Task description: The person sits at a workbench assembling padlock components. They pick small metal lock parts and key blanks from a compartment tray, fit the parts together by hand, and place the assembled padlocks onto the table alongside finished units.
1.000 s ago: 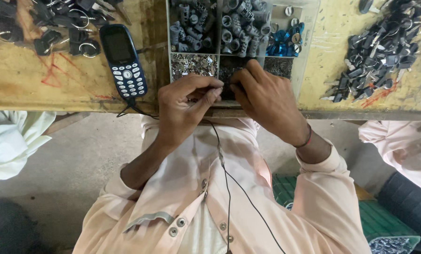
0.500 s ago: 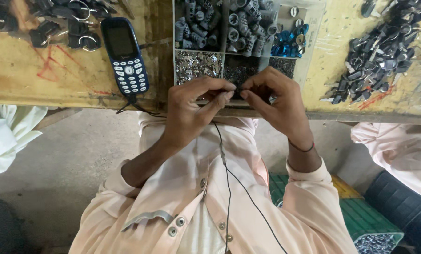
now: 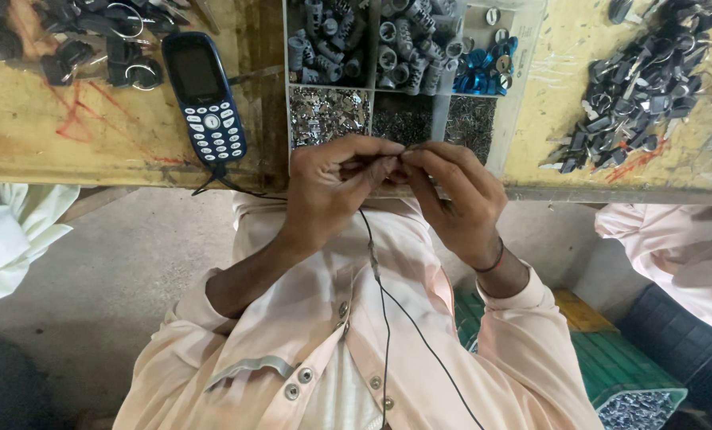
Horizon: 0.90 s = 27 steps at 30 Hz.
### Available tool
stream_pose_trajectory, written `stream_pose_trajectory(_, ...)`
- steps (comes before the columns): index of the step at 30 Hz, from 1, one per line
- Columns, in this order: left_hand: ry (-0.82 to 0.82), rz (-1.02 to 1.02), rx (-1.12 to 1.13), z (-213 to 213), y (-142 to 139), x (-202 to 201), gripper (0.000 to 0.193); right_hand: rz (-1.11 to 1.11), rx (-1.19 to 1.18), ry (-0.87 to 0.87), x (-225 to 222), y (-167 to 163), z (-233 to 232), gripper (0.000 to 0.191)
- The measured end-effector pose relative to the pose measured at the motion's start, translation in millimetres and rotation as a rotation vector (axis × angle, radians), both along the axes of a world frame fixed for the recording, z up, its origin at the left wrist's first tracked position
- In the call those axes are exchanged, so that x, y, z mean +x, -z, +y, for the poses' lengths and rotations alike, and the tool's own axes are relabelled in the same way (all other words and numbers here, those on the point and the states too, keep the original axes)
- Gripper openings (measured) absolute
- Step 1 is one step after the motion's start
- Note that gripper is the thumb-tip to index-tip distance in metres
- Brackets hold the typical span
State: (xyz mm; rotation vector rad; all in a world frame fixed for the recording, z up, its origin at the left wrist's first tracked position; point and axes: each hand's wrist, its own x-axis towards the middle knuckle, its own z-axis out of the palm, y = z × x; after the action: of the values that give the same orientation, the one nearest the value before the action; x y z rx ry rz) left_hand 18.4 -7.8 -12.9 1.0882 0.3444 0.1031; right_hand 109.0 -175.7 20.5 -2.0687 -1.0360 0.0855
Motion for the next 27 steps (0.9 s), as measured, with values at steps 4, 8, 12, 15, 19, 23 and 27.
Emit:
stream_pose_trajectory(4,0.013,-0.007,0.074,3,-2,-4,0.017,0.506,0.113,0.009,7,1,-3,0.019)
stream_pose_trajectory(8,0.034,-0.048,0.22,7,-8,-4,0.015,1.107,0.243,0.037,16,9,-11,0.016)
stream_pose_trajectory(12,0.009,-0.076,0.392,6,-17,-4,0.021,1.172,0.257,-0.049,21,9,-15,0.01)
stream_pose_trajectory(15,-0.01,-0.081,0.543,5,-22,-5,0.026,0.438,0.057,-0.203,23,1,-6,0.014)
stream_pose_trajectory(19,0.11,-0.19,0.648,15,-23,-8,0.014,1.409,0.349,-0.128,33,-13,12,0.025)
stream_pose_trajectory(23,0.224,-0.065,0.532,18,-17,-4,0.013,0.811,-0.133,-0.133,53,-25,4,0.013)
stream_pose_trajectory(27,0.211,-0.117,0.514,16,-8,3,0.014,-0.118,-0.625,-0.113,63,-20,-20,0.011)
